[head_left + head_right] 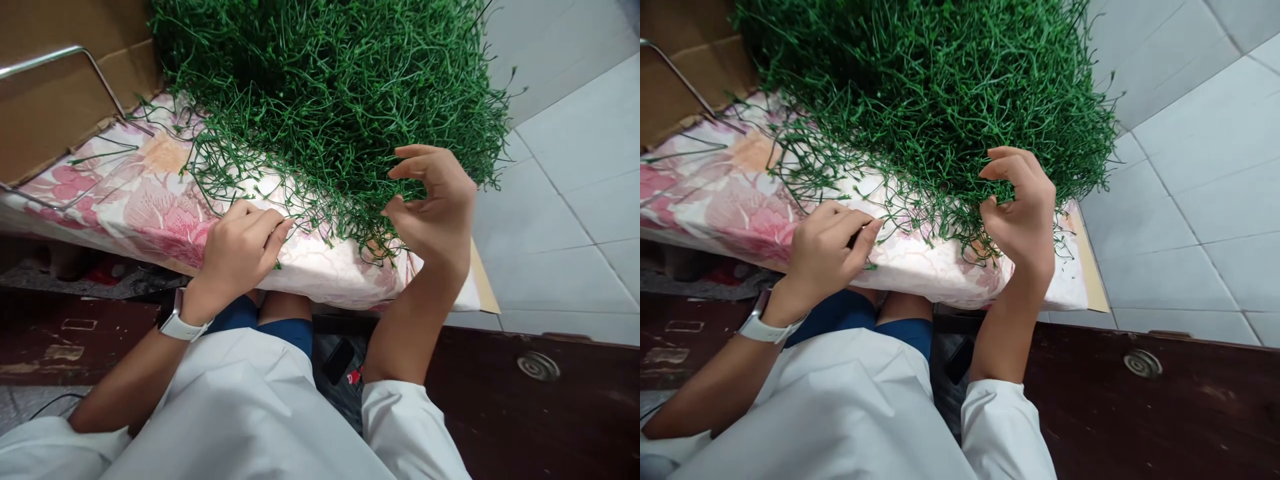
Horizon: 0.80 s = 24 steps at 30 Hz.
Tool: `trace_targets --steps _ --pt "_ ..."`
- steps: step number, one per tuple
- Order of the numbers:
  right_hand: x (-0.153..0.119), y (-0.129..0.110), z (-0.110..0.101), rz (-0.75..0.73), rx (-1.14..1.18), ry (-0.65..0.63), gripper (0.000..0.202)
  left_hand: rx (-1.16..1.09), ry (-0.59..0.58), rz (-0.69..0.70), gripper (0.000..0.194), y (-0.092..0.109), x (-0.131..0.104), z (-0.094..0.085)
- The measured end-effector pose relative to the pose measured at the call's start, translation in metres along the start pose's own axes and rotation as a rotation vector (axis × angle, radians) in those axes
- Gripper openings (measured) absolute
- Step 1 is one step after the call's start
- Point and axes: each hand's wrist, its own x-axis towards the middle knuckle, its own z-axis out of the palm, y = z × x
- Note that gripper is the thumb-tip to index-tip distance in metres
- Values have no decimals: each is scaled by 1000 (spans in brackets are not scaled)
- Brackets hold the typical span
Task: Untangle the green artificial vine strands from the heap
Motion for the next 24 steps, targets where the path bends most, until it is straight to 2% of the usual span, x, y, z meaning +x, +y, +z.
trace_targets --steps 3,6,8,10,13,17,20,24 --pt "-2 -9 -4 -101 -58 91 26 -53 -9 -36 34 1 0 -1" --pt "-9 -31 2 -20 88 176 19 -203 -5 -79 32 0 2 -6" --pt "-16 -50 13 16 306 118 19 -317 17 -111 31 -2 3 -10" --pt "-23 -68 29 17 486 -23 19 -431 41 -132 30 -5 4 -14" --pt "-30 -88 59 3 599 -206 16 -596 24 -136 34 -10 3 -16" --pt "-33 -100 89 21 734 -298 27 -793 -40 -196 42 -16 0 -17" --pt "-34 -100 94 105 833 -291 19 -872 -14 -242 42 -19 -1 -15" --pt "-35 -96 84 210 896 -284 13 -818 55 -249 27 -18 2 -15"
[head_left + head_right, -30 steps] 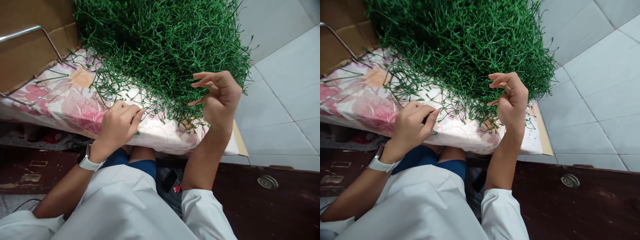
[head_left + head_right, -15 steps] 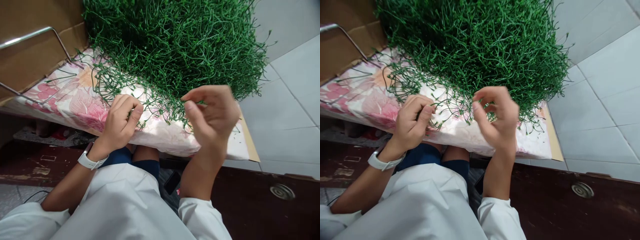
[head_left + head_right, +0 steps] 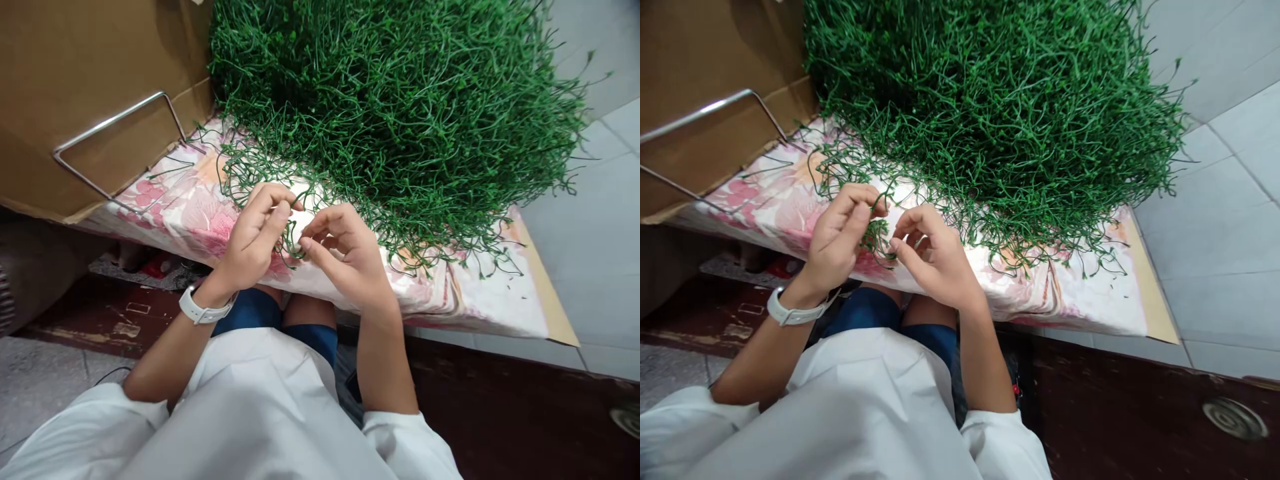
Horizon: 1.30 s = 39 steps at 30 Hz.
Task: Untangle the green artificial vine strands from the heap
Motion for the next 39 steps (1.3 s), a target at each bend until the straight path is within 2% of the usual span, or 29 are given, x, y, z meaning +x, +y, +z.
trace_targets --steps 3,6,10,14,18,26,30,35,39 --pt "-3 -2 -2 16 33 -9 20 18 40 0 18 2 1 1" --pt "-4 1 4 12 85 -53 32 -4 79 -34 18 3 1 4" --pt "-5 3 6 13 225 -73 26 11 98 -18 16 5 2 7" --pt "-9 2 -5 62 401 -54 22 16 63 -35 17 7 2 7" --pt "-14 5 -20 42 502 -108 20 34 -15 -110 23 8 2 6" --pt "-25 9 -34 -108 301 -158 9 -114 -112 -175 35 10 8 9" --pt "-29 6 -39 -201 239 -169 11 -184 -148 -253 41 11 9 10" --pt "-28 5 -48 -240 198 -175 13 -277 -221 -347 32 11 11 10" --pt "-30 8 -45 -287 172 -132 9 -378 -220 -448 25 13 14 10"
